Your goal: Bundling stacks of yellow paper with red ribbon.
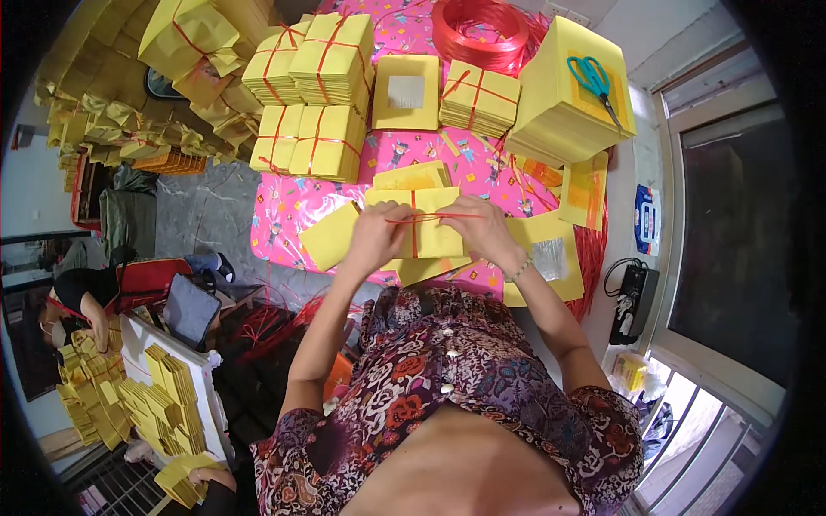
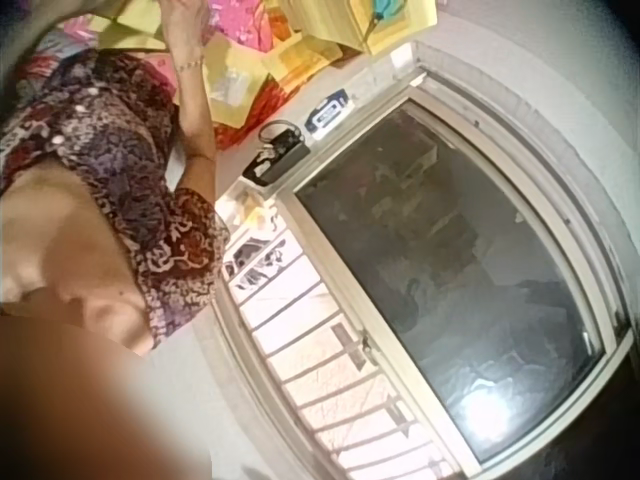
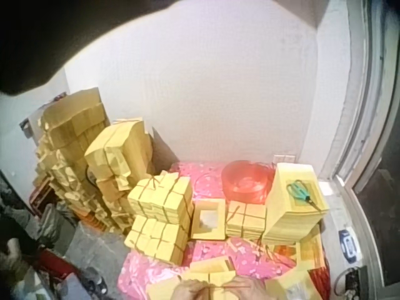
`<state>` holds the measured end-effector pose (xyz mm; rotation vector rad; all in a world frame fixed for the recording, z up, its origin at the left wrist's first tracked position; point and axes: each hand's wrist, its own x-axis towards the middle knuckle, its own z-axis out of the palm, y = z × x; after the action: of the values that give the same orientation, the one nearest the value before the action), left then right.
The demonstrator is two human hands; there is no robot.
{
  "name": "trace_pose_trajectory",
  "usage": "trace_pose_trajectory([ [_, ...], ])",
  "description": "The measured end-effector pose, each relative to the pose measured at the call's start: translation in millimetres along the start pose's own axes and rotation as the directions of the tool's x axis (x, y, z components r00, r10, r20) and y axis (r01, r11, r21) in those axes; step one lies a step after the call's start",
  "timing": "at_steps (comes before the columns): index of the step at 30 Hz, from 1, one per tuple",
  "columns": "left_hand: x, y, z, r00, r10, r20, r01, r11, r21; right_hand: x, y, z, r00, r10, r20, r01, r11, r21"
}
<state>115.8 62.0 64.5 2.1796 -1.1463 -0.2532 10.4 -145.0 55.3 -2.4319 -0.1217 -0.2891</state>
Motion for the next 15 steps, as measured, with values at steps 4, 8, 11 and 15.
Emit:
trace_pose_trajectory([
  [4,-4.8,22.7,31.4,0.983,-0.073,-0.169,0.059,0.995,-0.086,0.2,3.7,5.4,0.994,0.101,0.035,-0.103,0.993,0.056],
  [8,-1.4,28.5,53.0,0.954,-0.055,-0.295,0.062,0.998,0.014,-2.4,6.8,13.9,0.969,0.246,-0.012,-0.236,0.942,0.240],
  [11,2.5,24.8,58.2,0.958,-0.081,-0.276,0.056,0.994,-0.097,-3.8,4.8,12.5,0.934,0.352,0.055,-0.345,0.853,0.391],
  [15,10.5,17.6,51.8,0.979,-0.182,-0.093,0.140,0.929,-0.342,-6.7,12.0,16.9,0.935,0.355,0.024,-0.298,0.744,0.599],
])
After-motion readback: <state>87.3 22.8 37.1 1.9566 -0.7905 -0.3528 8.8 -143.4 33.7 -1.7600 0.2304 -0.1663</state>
